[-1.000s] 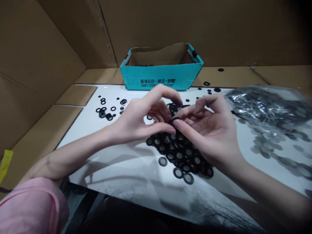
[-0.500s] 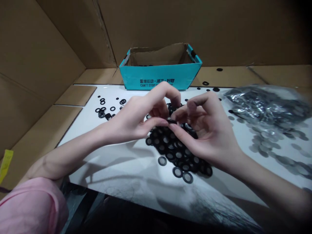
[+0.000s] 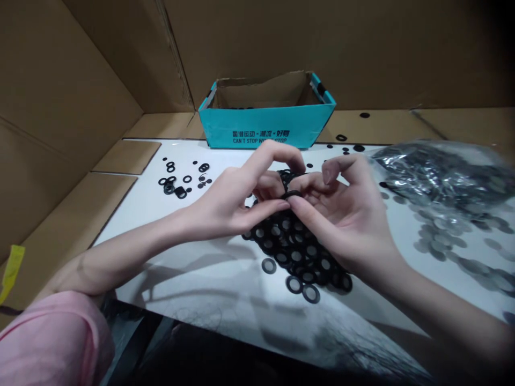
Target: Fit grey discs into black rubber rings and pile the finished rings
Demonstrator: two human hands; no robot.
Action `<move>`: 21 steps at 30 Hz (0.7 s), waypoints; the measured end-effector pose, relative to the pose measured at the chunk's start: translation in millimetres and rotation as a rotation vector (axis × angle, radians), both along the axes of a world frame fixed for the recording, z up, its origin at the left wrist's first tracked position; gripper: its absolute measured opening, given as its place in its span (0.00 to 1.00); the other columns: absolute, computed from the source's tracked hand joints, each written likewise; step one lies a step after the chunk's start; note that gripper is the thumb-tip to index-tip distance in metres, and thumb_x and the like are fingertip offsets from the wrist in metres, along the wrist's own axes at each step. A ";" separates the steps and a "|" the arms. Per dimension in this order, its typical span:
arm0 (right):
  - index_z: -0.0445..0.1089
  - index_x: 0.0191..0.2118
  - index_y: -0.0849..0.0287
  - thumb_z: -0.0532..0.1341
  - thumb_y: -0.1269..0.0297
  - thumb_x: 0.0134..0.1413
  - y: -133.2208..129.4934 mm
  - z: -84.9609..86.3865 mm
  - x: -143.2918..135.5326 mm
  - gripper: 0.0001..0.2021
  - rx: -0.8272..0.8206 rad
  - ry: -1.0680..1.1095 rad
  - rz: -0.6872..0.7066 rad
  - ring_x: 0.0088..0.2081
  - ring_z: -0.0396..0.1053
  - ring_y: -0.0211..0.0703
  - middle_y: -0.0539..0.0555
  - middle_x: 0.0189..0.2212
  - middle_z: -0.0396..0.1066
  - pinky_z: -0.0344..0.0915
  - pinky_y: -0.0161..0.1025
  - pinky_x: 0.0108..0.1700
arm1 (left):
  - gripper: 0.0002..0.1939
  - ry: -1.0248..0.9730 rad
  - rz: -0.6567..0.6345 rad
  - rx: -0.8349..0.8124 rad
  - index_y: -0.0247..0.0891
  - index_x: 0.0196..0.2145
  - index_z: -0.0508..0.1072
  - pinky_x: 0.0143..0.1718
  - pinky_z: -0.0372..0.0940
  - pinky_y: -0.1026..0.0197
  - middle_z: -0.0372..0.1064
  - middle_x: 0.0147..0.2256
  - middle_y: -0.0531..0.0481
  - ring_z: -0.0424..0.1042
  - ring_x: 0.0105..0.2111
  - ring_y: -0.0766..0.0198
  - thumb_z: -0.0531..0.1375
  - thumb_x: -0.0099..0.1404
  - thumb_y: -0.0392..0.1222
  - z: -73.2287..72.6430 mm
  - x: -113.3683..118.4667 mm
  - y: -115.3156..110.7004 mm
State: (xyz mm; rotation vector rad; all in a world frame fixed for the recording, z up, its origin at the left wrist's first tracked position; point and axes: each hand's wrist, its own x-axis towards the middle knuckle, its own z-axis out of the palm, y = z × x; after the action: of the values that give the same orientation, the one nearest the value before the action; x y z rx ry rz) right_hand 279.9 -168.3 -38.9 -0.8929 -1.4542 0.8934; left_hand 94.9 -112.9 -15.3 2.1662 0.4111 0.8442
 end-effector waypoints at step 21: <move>0.51 0.38 0.52 0.67 0.72 0.54 -0.3 -2.0 0.3 0.20 0.024 0.047 0.021 0.36 0.72 0.34 0.45 0.32 0.64 0.71 0.34 0.38 | 0.18 0.004 -0.133 0.106 0.42 0.53 0.61 0.37 0.72 0.70 0.67 0.50 0.50 0.72 0.34 0.75 0.61 0.70 0.32 1.5 -4.6 8.9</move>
State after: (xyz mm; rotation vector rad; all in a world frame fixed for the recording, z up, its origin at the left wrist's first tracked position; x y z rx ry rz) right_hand 280.1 -168.5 -40.9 -0.8345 -1.4330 0.9055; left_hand 90.2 -104.0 -13.8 2.2657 0.2254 0.8031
